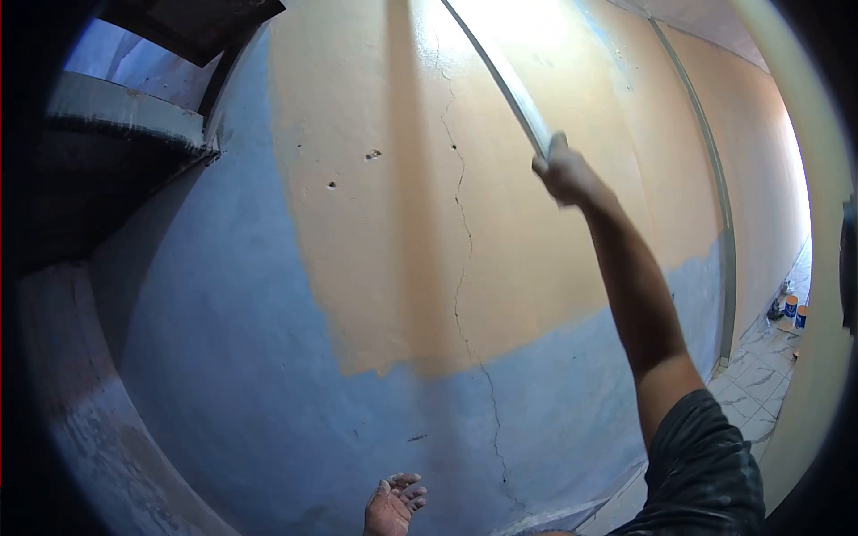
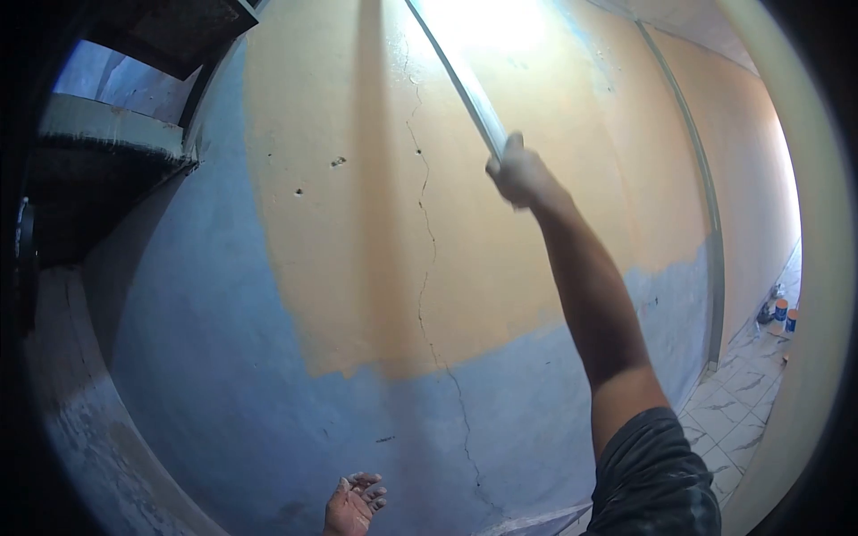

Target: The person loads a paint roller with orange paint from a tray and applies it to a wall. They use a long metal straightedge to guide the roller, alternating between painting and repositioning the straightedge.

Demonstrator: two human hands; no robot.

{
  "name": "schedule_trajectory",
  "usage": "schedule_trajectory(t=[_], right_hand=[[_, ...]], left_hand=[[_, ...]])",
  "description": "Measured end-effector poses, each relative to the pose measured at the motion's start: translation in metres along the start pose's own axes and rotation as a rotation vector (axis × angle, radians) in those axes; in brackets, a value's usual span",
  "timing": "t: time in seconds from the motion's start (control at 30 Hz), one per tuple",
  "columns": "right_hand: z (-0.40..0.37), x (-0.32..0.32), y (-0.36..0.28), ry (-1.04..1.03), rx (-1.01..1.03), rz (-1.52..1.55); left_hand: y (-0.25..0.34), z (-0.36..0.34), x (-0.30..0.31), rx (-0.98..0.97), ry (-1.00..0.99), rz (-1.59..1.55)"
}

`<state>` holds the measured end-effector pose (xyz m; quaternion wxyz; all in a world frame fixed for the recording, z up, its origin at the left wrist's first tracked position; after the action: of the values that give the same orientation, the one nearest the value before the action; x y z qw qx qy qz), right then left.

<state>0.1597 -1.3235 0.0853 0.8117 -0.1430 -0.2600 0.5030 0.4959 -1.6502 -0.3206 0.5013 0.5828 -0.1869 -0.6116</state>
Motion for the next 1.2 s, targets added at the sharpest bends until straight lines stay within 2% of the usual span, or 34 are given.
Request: schedule_trajectory(t=[0.1, 0.13, 0.23, 0.37, 0.57, 0.67, 0.73, 1.2], right_hand=[[-0.044, -0.010, 0.019, 0.008, -0.019, 0.058], [-0.056, -0.015, 0.023, -0.039, -0.092, 0.166], [-0.071, -0.042, 0.045, 0.061, -0.046, 0.192], [-0.072, -0.036, 0.032, 0.056, -0.060, 0.286], [-0.028, 0.003, 0.052, 0.131, -0.008, 0.157], [-0.013, 0.027, 0.069, 0.130, -0.010, 0.165], [-0.003, 0.037, 0.077, 0.107, -0.026, 0.159], [0.019, 0.039, 0.118, 0.044, -0.075, 0.183]], left_hand=[[-0.011, 0.004, -0.022, 0.003, 0.035, 0.001], [-0.014, 0.004, -0.029, 0.006, 0.041, 0.012], [-0.021, 0.011, -0.042, 0.010, 0.080, 0.043], [-0.028, 0.018, -0.054, -0.016, 0.100, 0.055], [-0.036, 0.019, -0.076, -0.039, 0.064, 0.068], [-0.041, 0.017, -0.085, -0.014, 0.132, 0.111], [-0.051, 0.024, -0.081, -0.032, 0.067, 0.077], [-0.081, 0.035, -0.107, -0.045, 0.034, 0.047]])
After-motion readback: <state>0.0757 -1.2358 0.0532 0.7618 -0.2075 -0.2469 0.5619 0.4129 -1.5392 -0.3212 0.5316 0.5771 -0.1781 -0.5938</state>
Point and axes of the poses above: each hand's wrist, its own z-axis towards the middle knuckle, its own x-axis out of the back of the hand, y = z × x, the point moved 4 cm from there along z, towards the middle knuckle, and after that the axes turned 4 degrees about -z, right-handed, at the moved point
